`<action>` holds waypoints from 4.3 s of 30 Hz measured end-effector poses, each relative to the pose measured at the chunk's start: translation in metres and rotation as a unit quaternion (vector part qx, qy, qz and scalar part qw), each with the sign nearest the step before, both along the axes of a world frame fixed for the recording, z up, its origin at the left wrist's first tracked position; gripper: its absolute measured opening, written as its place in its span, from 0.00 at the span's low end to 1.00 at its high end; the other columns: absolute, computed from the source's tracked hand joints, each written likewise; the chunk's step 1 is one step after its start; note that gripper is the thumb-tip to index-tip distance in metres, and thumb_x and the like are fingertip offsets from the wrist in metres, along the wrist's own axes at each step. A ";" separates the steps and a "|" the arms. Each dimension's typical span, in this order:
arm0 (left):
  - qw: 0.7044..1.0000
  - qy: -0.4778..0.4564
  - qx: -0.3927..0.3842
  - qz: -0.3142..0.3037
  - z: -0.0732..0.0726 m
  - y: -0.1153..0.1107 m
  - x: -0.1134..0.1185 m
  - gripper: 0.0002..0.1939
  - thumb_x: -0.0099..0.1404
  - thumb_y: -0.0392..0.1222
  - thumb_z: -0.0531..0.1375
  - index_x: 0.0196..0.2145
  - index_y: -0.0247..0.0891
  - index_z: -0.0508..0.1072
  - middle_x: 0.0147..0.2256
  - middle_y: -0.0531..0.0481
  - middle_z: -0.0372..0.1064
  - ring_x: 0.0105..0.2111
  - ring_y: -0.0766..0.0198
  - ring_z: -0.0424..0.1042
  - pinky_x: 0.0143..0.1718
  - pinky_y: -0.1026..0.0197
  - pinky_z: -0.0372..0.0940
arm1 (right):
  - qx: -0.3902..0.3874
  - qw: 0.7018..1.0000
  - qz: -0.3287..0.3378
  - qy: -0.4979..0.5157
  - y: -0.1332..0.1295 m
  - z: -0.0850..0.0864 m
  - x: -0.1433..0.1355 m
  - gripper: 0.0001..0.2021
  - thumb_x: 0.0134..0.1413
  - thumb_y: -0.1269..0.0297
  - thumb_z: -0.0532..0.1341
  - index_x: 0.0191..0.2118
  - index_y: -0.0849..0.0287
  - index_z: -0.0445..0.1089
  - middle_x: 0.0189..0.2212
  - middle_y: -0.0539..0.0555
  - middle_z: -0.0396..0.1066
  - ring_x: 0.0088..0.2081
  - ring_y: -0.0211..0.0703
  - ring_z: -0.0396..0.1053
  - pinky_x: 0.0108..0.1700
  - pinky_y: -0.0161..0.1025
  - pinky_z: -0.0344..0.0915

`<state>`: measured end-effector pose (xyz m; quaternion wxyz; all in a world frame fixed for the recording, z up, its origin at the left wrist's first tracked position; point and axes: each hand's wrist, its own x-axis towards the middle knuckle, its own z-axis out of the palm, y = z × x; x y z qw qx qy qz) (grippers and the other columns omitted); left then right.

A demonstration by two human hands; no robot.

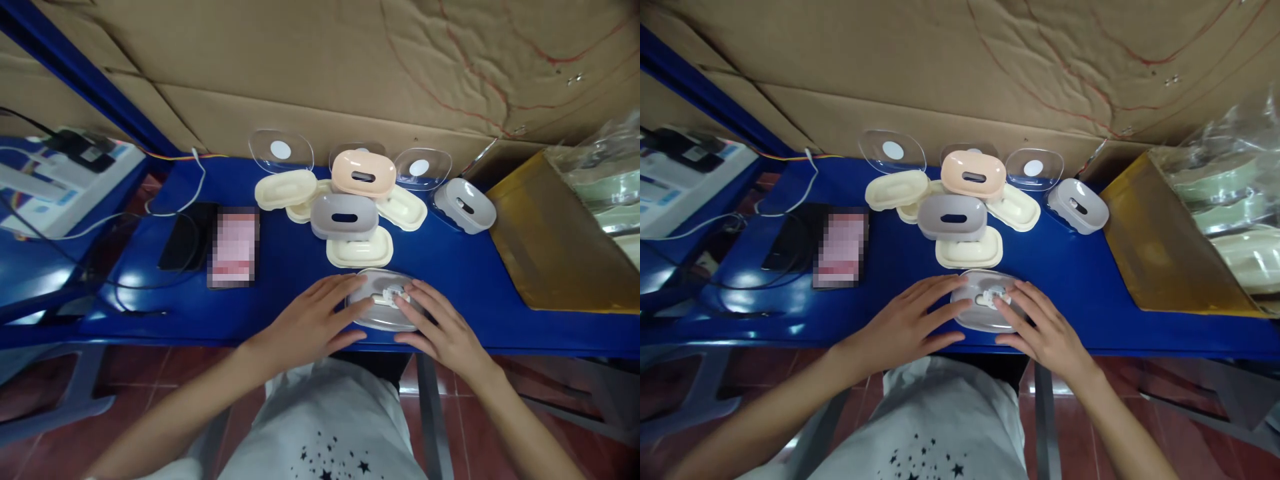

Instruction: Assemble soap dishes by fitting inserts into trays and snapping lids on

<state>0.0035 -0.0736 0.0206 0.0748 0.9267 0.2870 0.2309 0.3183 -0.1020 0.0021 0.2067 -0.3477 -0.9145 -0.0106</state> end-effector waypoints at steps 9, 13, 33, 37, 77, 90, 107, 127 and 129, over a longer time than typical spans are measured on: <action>0.998 0.009 0.055 0.023 -0.010 -0.006 0.007 0.15 0.79 0.45 0.61 0.58 0.37 0.71 0.62 0.34 0.71 0.63 0.46 0.73 0.60 0.42 0.77 | 0.040 0.999 -0.003 -0.014 -0.004 -0.003 -0.005 0.42 0.68 0.59 0.68 0.79 0.57 0.49 0.65 0.63 0.73 0.74 0.58 0.61 0.72 0.59 0.67; 0.996 -0.022 0.073 0.037 -0.015 -0.011 0.005 0.15 0.78 0.45 0.63 0.57 0.39 0.71 0.59 0.36 0.73 0.62 0.47 0.75 0.56 0.45 0.79 | 0.008 1.000 -0.001 -0.003 -0.007 -0.005 -0.008 0.42 0.69 0.61 0.68 0.80 0.52 0.47 0.68 0.59 0.71 0.76 0.55 0.55 0.74 0.60 0.63; 0.975 -0.024 0.077 0.209 -0.020 -0.035 -0.060 0.16 0.74 0.39 0.65 0.56 0.42 0.72 0.57 0.35 0.73 0.55 0.41 0.77 0.52 0.36 0.76 | 0.068 0.952 -0.300 0.001 0.087 -0.009 0.072 0.19 0.76 0.54 0.56 0.61 0.55 0.76 0.49 0.62 0.79 0.52 0.58 0.75 0.60 0.60 0.65; 0.965 -0.023 0.063 0.253 -0.023 -0.035 -0.068 0.17 0.74 0.40 0.65 0.58 0.43 0.70 0.60 0.34 0.71 0.56 0.39 0.76 0.52 0.33 0.74 | 0.050 0.971 -0.232 0.002 0.032 -0.004 0.047 0.19 0.73 0.61 0.61 0.65 0.47 0.73 0.48 0.57 0.80 0.49 0.54 0.78 0.62 0.59 0.63; 0.988 -0.128 -0.021 0.081 -0.027 -0.047 0.040 0.04 0.77 0.35 0.60 0.47 0.39 0.73 0.50 0.42 0.72 0.57 0.48 0.73 0.53 0.47 0.79 | -0.230 0.966 -0.093 0.072 0.059 0.036 0.011 0.20 0.80 0.55 0.50 0.66 0.48 0.72 0.61 0.55 0.79 0.61 0.51 0.76 0.62 0.54 0.71; 0.986 -0.126 -0.003 0.109 -0.015 -0.011 0.060 0.02 0.79 0.36 0.59 0.47 0.37 0.71 0.53 0.41 0.67 0.59 0.52 0.71 0.57 0.49 0.76 | -0.281 0.920 -0.127 0.241 0.021 -0.005 0.052 0.43 0.66 0.28 0.54 0.78 0.42 0.50 0.76 0.59 0.56 0.73 0.65 0.60 0.71 0.61 0.64; 0.994 -0.029 0.005 0.109 -0.024 -0.012 0.057 0.04 0.78 0.37 0.59 0.46 0.34 0.74 0.57 0.37 0.72 0.63 0.44 0.71 0.61 0.43 0.75 | -0.121 0.987 -0.088 0.052 0.003 -0.006 0.033 0.30 0.69 0.56 0.67 0.73 0.39 0.63 0.76 0.58 0.57 0.74 0.65 0.58 0.70 0.71 0.63; 0.980 -0.073 0.050 0.180 -0.031 -0.042 0.023 0.14 0.79 0.42 0.61 0.59 0.37 0.72 0.54 0.40 0.79 0.58 0.47 0.78 0.52 0.46 0.78 | -0.009 0.998 -0.062 0.008 0.101 0.015 -0.007 0.15 0.74 0.58 0.62 0.60 0.50 0.78 0.55 0.55 0.82 0.56 0.53 0.79 0.57 0.51 0.71; 0.981 -0.076 0.050 0.173 -0.031 -0.039 0.023 0.14 0.79 0.41 0.62 0.58 0.37 0.72 0.54 0.40 0.80 0.58 0.47 0.78 0.52 0.45 0.78 | -0.013 0.998 -0.068 0.003 0.091 0.014 -0.001 0.15 0.74 0.58 0.61 0.60 0.49 0.78 0.54 0.55 0.83 0.56 0.54 0.79 0.56 0.53 0.71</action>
